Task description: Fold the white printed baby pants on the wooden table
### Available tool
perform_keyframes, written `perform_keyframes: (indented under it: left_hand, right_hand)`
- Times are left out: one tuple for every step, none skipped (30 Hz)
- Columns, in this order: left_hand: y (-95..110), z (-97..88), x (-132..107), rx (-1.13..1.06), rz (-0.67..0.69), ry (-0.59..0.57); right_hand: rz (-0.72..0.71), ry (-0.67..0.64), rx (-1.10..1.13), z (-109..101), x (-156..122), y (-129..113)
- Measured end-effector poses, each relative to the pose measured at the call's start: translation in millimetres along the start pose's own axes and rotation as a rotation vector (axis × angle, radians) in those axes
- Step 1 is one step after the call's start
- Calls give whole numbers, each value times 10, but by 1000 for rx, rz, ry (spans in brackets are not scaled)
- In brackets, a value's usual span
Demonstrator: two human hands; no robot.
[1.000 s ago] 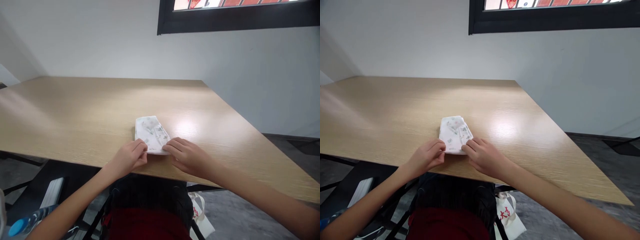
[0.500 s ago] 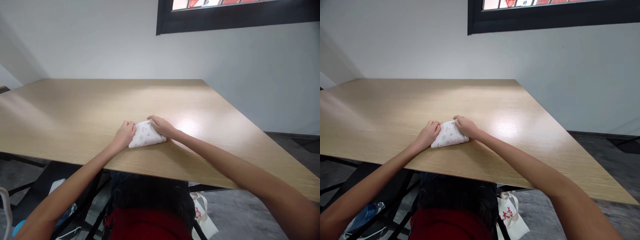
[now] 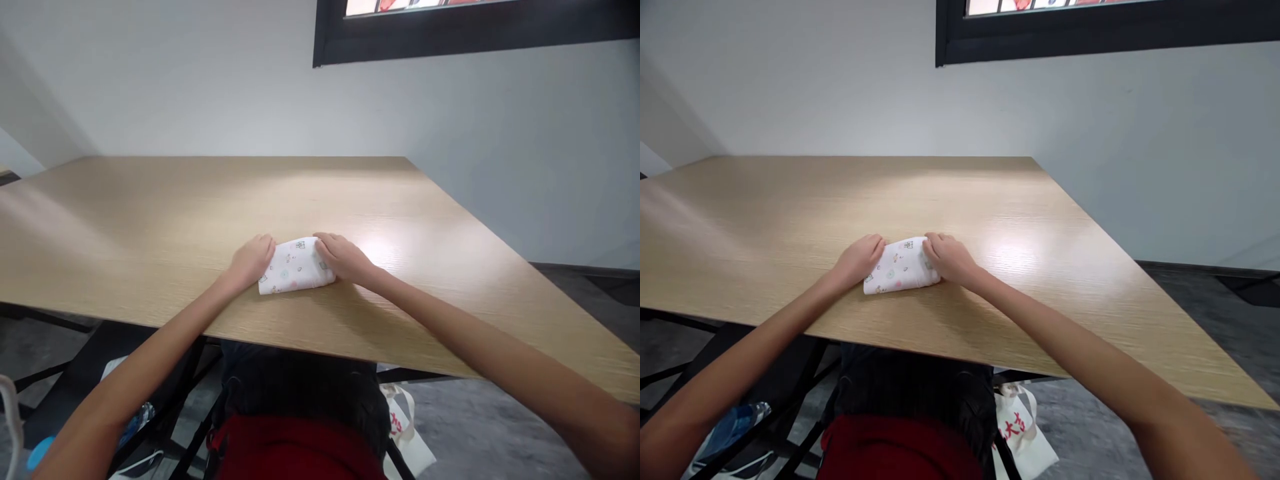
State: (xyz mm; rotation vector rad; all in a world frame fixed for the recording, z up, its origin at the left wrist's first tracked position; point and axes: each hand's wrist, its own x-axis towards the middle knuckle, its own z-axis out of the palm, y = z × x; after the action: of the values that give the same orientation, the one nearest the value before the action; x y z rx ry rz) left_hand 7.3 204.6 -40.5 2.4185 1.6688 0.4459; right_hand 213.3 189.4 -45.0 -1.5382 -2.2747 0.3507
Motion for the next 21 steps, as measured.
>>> perform_keyframes:
  left_hand:
    - [-24, -43, -39, -26, 6, -18]
    - [-31, -82, -84, -52, 12, -38]
    - [-22, -115, -136, -78, 15, -55]
    - [2, -140, -196, -99, 13, -68]
    - [36, -159, -265, -116, 6, -76]
    - [78, -173, -346, -126, -4, -81]
    - [124, -185, -437, -129, -15, -82]
    - [168, -199, -538, -129, -23, -80]
    - [205, -217, -644, -131, -32, -73]
    - [233, -238, -748, -142, -41, -68]
    - [246, -261, -845, -164, -52, -64]
    - [244, -283, -927, -192, -68, -59]
    - [226, -300, -989, -217, -89, -49]
    - [195, -309, -1028, -226, -114, -31]
    - [154, -305, -1044, -212, -140, -7]
    - [109, -289, -1039, -179, -164, 15]
    - [68, -262, -1017, -141, -183, 31]
    - [37, -225, -986, -124, -188, 35]
    - [23, -182, -949, -139, -179, 29]
    - [27, -138, -913, -177, -158, 17]
    - [52, -96, -881, -220, -132, 8]
  right_hand:
    - [8, 13, 58, -28, -112, 15]
    - [-1, 21, 113, -45, -232, 10]
    - [-25, 22, 154, -52, -348, -11]
    - [-60, 14, 172, -48, -450, -40]
    - [-96, 6, 169, -36, -527, -71]
    - [-123, 4, 149, -19, -574, -99]
    - [-136, 7, 122, -3, -589, -120]
    - [-138, 8, 100, 11, -575, -132]
    - [-128, 8, 88, 18, -538, -137]
    - [-106, 10, 82, 19, -488, -138]
    - [-78, 15, 76, 13, -435, -137]
    - [-45, 21, 62, 2, -388, -140]
    - [-11, 29, 43, -11, -356, -151]
    - [14, 38, 25, -24, -343, -172]
    - [16, 42, 13, -34, -352, -205]
    - [-10, 35, 10, -38, -380, -249]
    - [-58, 17, 14, -36, -423, -302]
    - [-116, -4, 18, -26, -476, -361]
    - [-176, -25, 15, -8, -530, -420]
    - [-229, -42, -1, 16, -581, -474]
    - [-264, -50, -25, 43, -621, -521]
